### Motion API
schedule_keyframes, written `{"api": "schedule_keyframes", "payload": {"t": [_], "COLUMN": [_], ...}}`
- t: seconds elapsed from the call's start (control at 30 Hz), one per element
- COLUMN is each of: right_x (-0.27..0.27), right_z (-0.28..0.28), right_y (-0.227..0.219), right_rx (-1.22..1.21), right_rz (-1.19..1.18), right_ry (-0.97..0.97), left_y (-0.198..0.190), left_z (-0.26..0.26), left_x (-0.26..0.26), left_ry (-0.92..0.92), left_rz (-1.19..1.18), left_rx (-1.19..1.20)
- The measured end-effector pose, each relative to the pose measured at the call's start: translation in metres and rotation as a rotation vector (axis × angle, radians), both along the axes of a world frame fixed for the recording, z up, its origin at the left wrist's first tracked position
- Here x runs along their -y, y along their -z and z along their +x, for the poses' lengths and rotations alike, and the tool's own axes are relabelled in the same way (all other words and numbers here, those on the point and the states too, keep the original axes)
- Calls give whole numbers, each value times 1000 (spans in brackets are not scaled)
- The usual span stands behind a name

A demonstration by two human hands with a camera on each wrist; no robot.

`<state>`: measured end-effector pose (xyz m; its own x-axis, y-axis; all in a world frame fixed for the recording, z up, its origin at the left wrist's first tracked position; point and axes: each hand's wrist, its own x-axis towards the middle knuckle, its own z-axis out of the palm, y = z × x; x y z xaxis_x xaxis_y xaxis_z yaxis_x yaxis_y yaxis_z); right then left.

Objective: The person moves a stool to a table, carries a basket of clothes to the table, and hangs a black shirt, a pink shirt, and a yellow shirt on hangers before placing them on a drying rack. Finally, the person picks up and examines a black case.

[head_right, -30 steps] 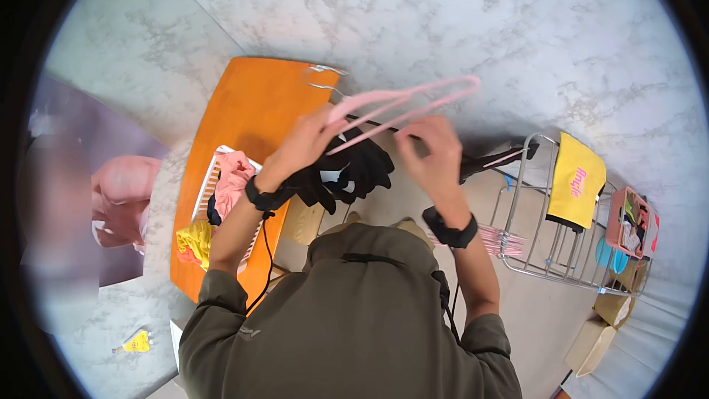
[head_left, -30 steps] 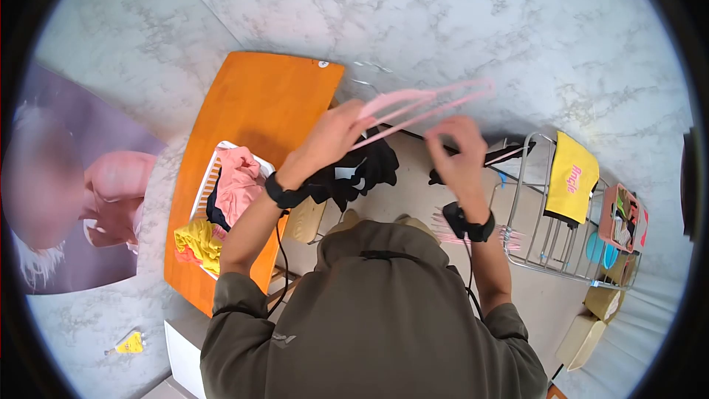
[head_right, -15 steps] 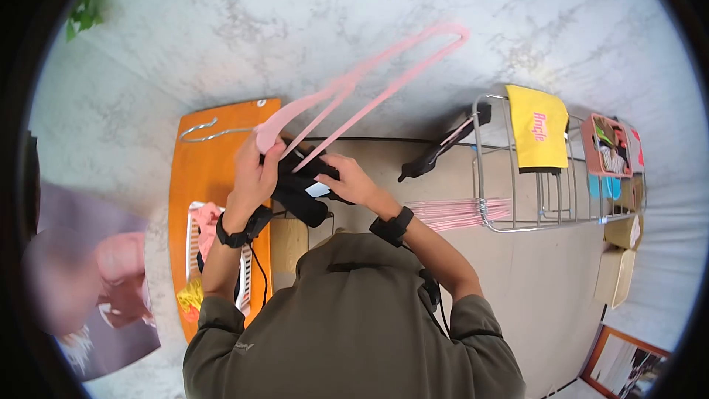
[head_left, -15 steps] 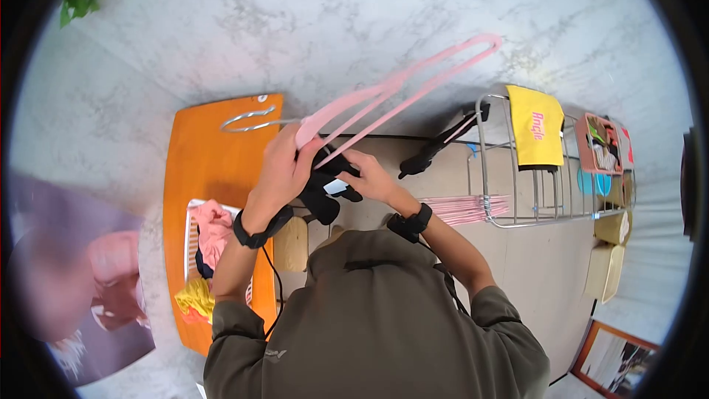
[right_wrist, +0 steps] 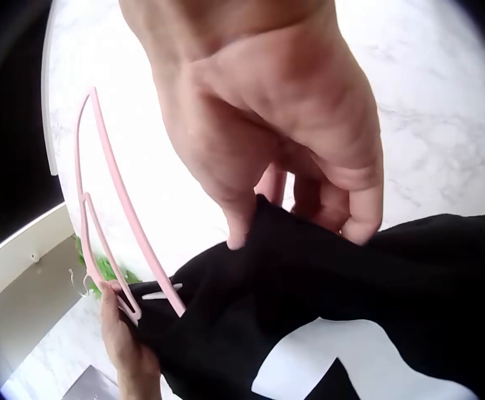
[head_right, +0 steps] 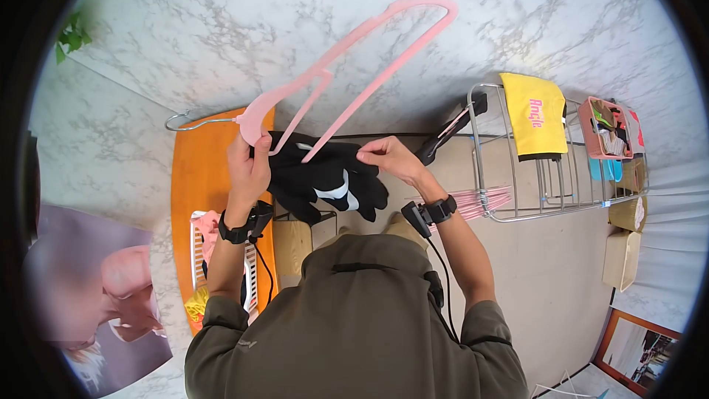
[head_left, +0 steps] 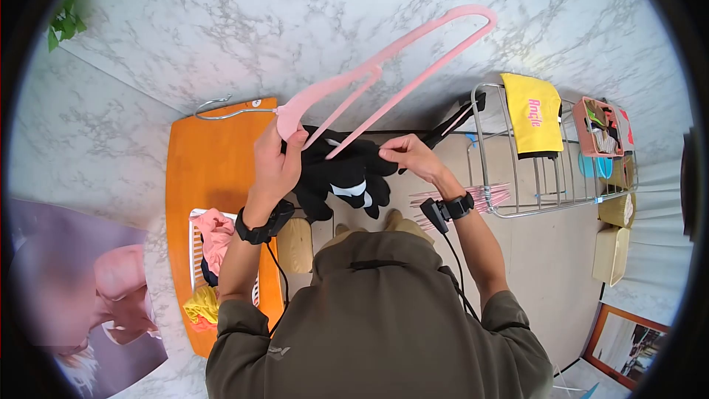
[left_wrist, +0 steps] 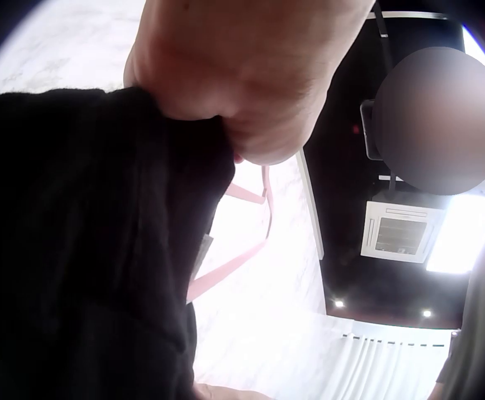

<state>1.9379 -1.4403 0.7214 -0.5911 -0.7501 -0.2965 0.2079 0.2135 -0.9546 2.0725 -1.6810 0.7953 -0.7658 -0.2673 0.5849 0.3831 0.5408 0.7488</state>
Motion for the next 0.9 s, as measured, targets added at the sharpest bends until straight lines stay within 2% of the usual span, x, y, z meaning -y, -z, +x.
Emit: {"api": "schedule_keyframes", "payload": {"t": [0.03, 0.1, 0.17, 0.23, 0.37, 0.5, 0.57, 0.63, 0.73, 0.8, 0.87, 0.9], "right_x": [0, 1, 3, 7, 14, 8, 6, 8, 12, 24, 30, 38], "right_z": [0, -1, -2, -1, 3, -17, -28, -38, -42, -34, -32, -26], "right_y": [2, 11, 17, 21, 16, 10, 1, -18, -39, -70, -75, -85], "right_rx": [2, 170, 225, 411, 228, 182, 392, 383, 478, 489, 470, 452], "right_rz": [1, 134, 144, 118, 172, 98, -196, -196, -316, -378, -403, -430], "right_ry": [-1, -68, -63, -74, -72, -58, 147, 186, 176, 226, 188, 150], "left_y": [2, 3, 3, 5, 2, 5, 6, 7, 9, 15, 27, 35], "left_z": [0, 1, 3, 1, 3, 10, 12, 16, 19, 19, 17, 14], "left_x": [-1, -3, -7, -10, -10, -4, 2, 9, 16, 19, 24, 26], "left_ry": [-11, -24, 7, 21, -27, 15, 23, 18, -11, -35, 42, 40], "left_rz": [-2, -4, -56, -66, -111, -74, -90, -102, -82, -66, 97, 97], "left_rx": [-18, -35, -82, -117, -132, -122, -149, -90, -69, -59, -14, -17]}}
